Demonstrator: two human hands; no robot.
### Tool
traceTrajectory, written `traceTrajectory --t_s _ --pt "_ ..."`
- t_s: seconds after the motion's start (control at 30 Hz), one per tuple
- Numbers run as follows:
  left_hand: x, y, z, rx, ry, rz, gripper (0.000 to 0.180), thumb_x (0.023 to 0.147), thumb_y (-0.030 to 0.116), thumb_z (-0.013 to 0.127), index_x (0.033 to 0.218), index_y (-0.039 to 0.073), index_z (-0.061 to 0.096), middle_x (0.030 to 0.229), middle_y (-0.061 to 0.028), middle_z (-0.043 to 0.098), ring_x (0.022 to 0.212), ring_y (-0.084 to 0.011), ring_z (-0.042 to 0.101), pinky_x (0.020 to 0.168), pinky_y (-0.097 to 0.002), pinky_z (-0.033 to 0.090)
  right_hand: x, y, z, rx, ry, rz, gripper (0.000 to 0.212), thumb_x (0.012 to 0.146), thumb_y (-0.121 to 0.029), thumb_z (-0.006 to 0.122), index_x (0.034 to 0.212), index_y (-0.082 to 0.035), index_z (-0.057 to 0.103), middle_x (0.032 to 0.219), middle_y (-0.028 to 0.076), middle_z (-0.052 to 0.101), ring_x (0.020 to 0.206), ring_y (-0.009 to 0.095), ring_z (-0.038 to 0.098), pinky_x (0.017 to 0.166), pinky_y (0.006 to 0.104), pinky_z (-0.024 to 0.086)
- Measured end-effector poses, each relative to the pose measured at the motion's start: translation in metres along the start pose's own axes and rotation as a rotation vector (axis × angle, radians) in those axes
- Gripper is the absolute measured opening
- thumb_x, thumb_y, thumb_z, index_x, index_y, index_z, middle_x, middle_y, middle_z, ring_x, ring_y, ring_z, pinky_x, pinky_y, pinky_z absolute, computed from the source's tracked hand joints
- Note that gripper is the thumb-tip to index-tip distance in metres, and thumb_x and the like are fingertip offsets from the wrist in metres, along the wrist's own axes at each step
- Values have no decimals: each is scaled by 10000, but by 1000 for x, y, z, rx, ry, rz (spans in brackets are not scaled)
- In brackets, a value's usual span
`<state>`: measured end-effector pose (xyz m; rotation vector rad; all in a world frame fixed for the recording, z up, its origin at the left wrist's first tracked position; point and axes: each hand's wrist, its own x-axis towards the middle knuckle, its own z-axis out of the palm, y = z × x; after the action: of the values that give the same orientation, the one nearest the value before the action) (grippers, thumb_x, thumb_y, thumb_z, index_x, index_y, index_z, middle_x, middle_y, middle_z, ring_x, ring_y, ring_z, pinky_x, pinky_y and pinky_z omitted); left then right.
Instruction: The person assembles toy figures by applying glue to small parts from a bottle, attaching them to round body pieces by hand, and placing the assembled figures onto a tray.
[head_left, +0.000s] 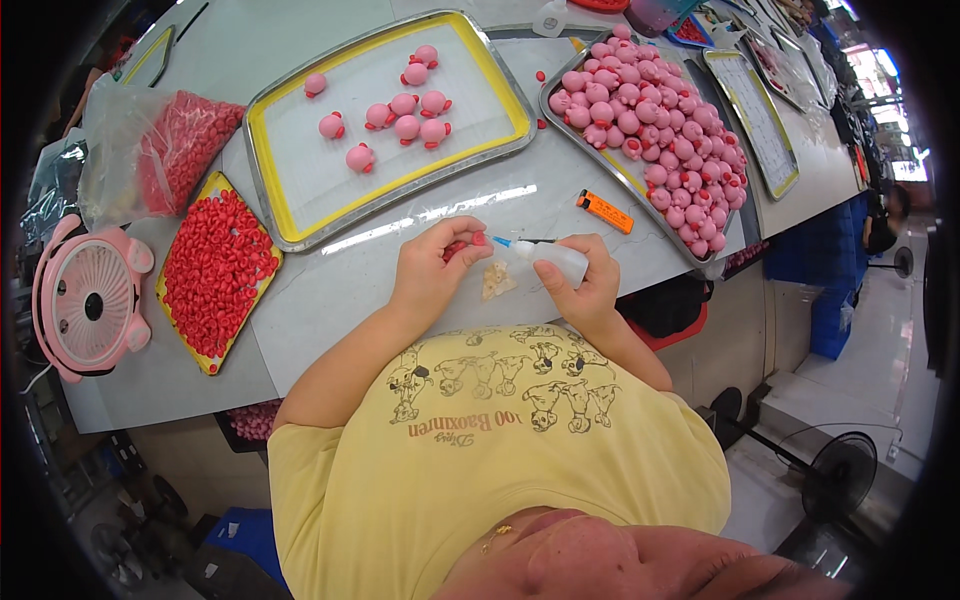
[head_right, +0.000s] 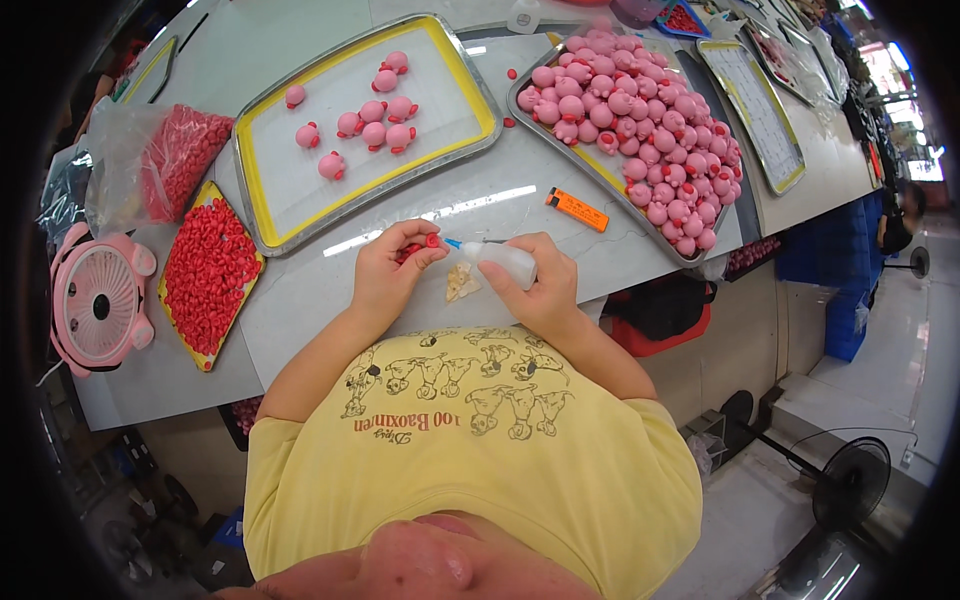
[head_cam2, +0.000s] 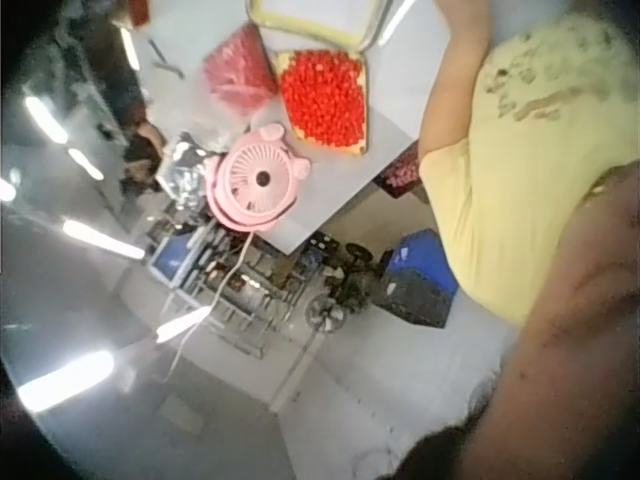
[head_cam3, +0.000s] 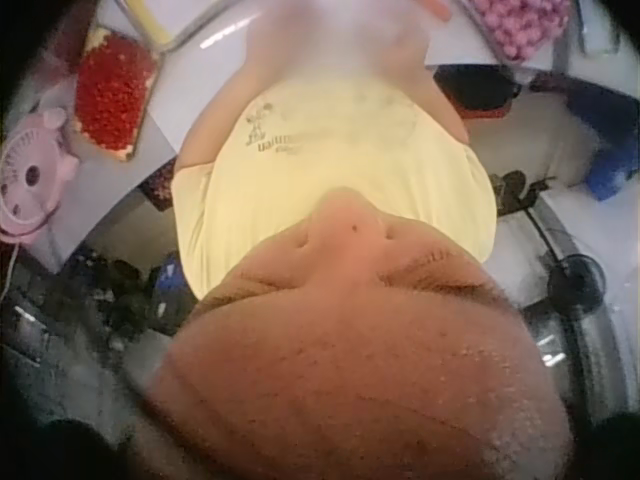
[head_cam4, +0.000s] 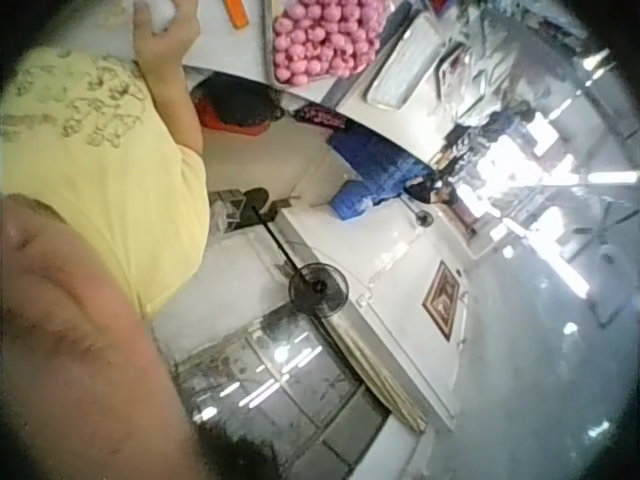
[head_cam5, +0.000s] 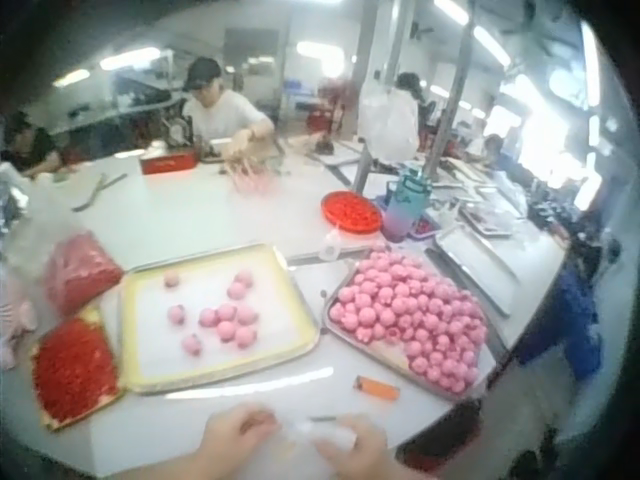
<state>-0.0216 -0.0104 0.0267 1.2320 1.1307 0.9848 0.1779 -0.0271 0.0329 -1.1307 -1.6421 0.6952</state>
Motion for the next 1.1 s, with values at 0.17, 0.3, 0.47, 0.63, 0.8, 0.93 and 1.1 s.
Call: traceTrajectory --t_s 0.17,0.3,0.47,0.63,0.8,0.93,1.1 --pt "0 -2 0 51 -9 20 215 818 -5 605 1025 -42 560 887 -72 625 837 -121 620 742 -220 502 0 -3 -1 -6 -14 33 289 755 -159 726 889 -7 520 727 102 628 596 136 610 526 247 472" --pt "1 -9 2 150 71 171 199 766 34 664 952 6 600 804 -77 653 724 -135 640 649 -235 514 2 -4 -3 79 -57 112 265 774 -161 708 875 -14 512 690 75 605 575 106 573 512 231 447" --pt "2 -9 2 252 91 282 209 749 43 676 944 16 605 799 -91 651 716 -168 648 632 -254 522 6 -8 -9 132 -100 172 251 785 -163 698 865 -19 508 661 48 581 554 82 531 500 216 420" --pt "2 -10 2 278 88 299 207 748 49 676 942 19 608 800 -92 652 721 -181 653 631 -263 525 8 -11 -11 15 -105 105 243 783 -161 697 857 -21 512 680 64 588 563 99 555 500 233 432" --pt "5 -12 -1 277 83 318 218 751 52 674 958 22 610 810 -95 654 721 -180 653 630 -261 523 7 -6 -4 -16 -48 23 257 780 -157 699 882 -15 511 685 69 588 558 113 561 500 239 439" --pt "7 -9 0 273 85 311 223 754 52 671 966 21 610 815 -94 656 718 -179 652 630 -261 522 7 -6 -6 22 73 43 285 779 -156 701 926 -9 506 749 77 598 639 106 576 545 238 451" --pt "7 -2 9 239 131 208 223 773 66 667 980 13 608 841 -97 653 722 -145 634 648 -244 499 20 24 -9 141 98 188 294 787 -140 685 976 -3 506 897 107 595 818 125 583 683 252 461"
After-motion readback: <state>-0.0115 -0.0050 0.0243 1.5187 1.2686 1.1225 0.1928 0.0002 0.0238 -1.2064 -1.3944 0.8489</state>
